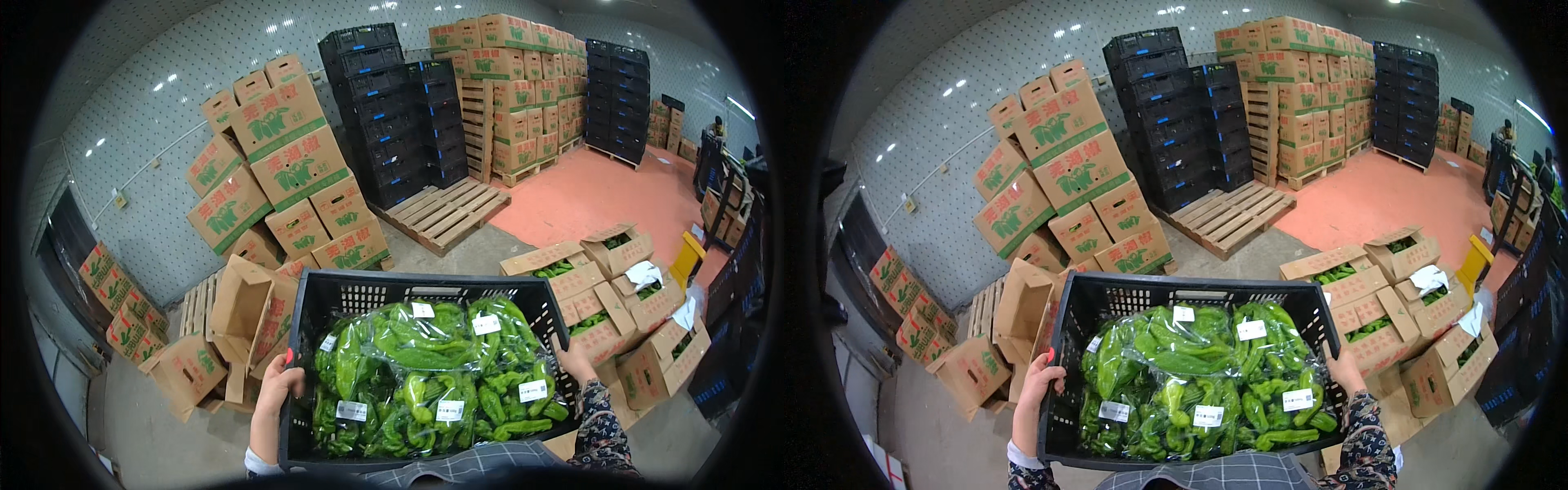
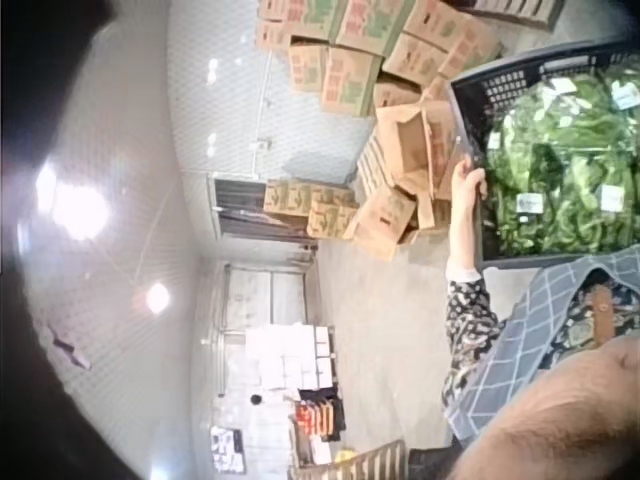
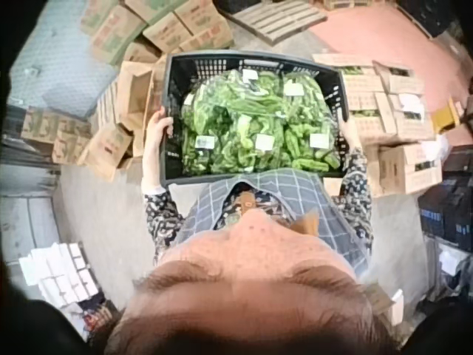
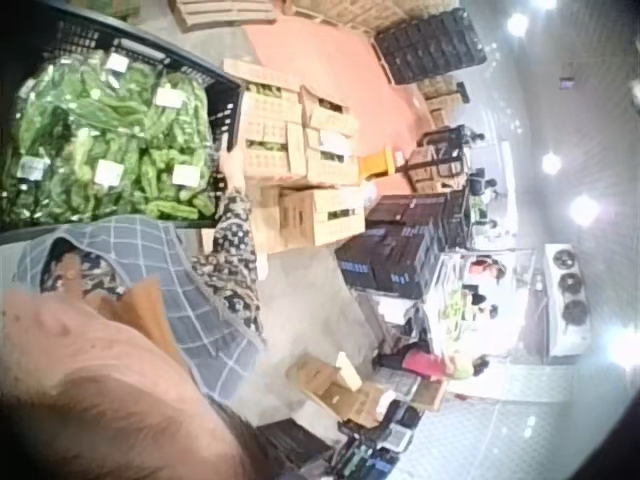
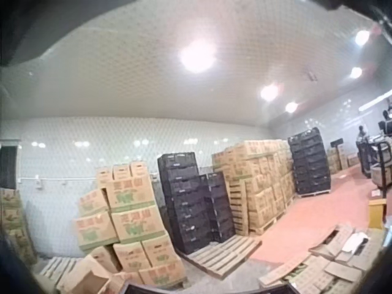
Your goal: The person packs green peppers into plastic bags, weighs them on a digital scale, and places the sealed bags into a black crate. They repeat this process while coworkers sort peppers at the same table.
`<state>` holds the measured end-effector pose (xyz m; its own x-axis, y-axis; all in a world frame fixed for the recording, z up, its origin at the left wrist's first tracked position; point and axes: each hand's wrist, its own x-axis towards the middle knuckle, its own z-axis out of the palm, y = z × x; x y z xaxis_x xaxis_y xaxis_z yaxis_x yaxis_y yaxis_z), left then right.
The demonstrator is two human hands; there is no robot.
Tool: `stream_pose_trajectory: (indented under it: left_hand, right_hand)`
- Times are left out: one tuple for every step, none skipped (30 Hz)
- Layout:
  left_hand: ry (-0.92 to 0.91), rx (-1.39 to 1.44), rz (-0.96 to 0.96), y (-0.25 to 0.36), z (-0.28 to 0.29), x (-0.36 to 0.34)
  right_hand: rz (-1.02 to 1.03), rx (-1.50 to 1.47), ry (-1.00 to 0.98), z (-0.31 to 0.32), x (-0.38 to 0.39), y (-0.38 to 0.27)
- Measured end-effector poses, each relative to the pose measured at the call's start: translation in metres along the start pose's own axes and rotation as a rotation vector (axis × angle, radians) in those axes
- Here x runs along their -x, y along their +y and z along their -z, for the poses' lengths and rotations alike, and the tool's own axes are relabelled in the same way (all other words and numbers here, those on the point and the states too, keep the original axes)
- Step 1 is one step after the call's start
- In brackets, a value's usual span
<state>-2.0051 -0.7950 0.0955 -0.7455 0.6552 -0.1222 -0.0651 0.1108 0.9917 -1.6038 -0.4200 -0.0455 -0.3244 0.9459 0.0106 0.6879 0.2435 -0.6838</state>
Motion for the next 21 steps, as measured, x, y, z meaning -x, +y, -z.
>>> stream_pose_trajectory:
  left_hand:
    - [0.003,0.007,0.028,0.005,0.005,-0.028]
    - [-0.016,0.003,0.032,0.01,0.008,-0.06]
    - [-0.033,-0.002,0.034,0.015,0.012,-0.091]
    - [-0.052,0.013,0.032,0.016,0.009,-0.119]
    - [-0.09,0.018,0.037,0.018,0.009,-0.148]
    - [-0.116,0.013,0.047,0.021,0.006,-0.178]
    - [-0.122,0.024,0.044,0.025,0.003,-0.207]
    - [-0.13,0.036,0.042,0.028,-0.003,-0.235]
    - [-0.175,0.067,0.027,0.028,-0.007,-0.271]
    - [-0.225,0.023,0.023,0.029,-0.006,-0.303]
    - [-0.24,0.01,0.018,0.029,-0.009,-0.333]
    - [-0.283,0.022,-0.025,0.037,-0.022,-0.374]
    - [-0.311,-0.024,-0.036,0.045,-0.028,-0.408]
    - [-0.345,-0.057,-0.024,0.047,-0.037,-0.44]
    - [-0.449,-0.03,-0.051,0.048,-0.055,-0.477]
    - [-0.512,0.018,-0.009,0.05,-0.072,-0.51]
    - [-0.532,-0.002,-0.011,0.055,-0.084,-0.535]
    - [-0.563,-0.018,-0.018,0.055,-0.099,-0.558]
    - [-0.579,-0.026,-0.002,0.059,-0.113,-0.581]
    - [-0.612,-0.033,-0.004,0.061,-0.126,-0.61]
    - [-0.646,-0.04,-0.04,0.066,-0.138,-0.641]
  right_hand:
    - [-0.014,-0.029,0.018,-0.013,-0.02,-0.013]
    - [-0.045,-0.054,0.043,-0.021,-0.037,-0.018]
    - [-0.076,-0.085,-0.032,-0.034,-0.062,-0.016]
    - [-0.09,-0.019,-0.023,-0.033,-0.079,-0.026]
    - [-0.126,-0.062,0.006,-0.039,-0.096,-0.025]
    - [-0.162,-0.106,0.037,-0.045,-0.113,-0.023]
    - [-0.182,-0.095,0.027,-0.048,-0.131,-0.036]
    - [-0.203,-0.084,0.017,-0.051,-0.149,-0.048]
    - [-0.191,-0.162,0.033,-0.067,-0.171,-0.021]
    - [-0.314,-0.202,0.012,-0.058,-0.169,-0.074]
    - [-0.281,-0.104,0.058,-0.084,-0.187,-0.034]
    - [-0.234,-0.002,0.153,-0.098,-0.211,-0.002]
    - [-0.268,-0.112,0.172,-0.105,-0.223,-0.018]
    - [-0.313,-0.2,0.184,-0.099,-0.224,-0.046]
    - [-0.375,-0.187,0.19,-0.088,-0.226,-0.069]
    - [-0.418,-0.161,0.228,-0.081,-0.229,-0.066]
    - [-0.426,-0.17,0.264,-0.083,-0.246,-0.059]
    - [-0.434,-0.177,0.311,-0.088,-0.258,-0.052]
    - [-0.441,-0.216,0.312,-0.091,-0.27,-0.051]
    - [-0.447,-0.25,0.312,-0.094,-0.285,-0.054]
    - [-0.477,-0.196,0.325,-0.097,-0.307,-0.059]
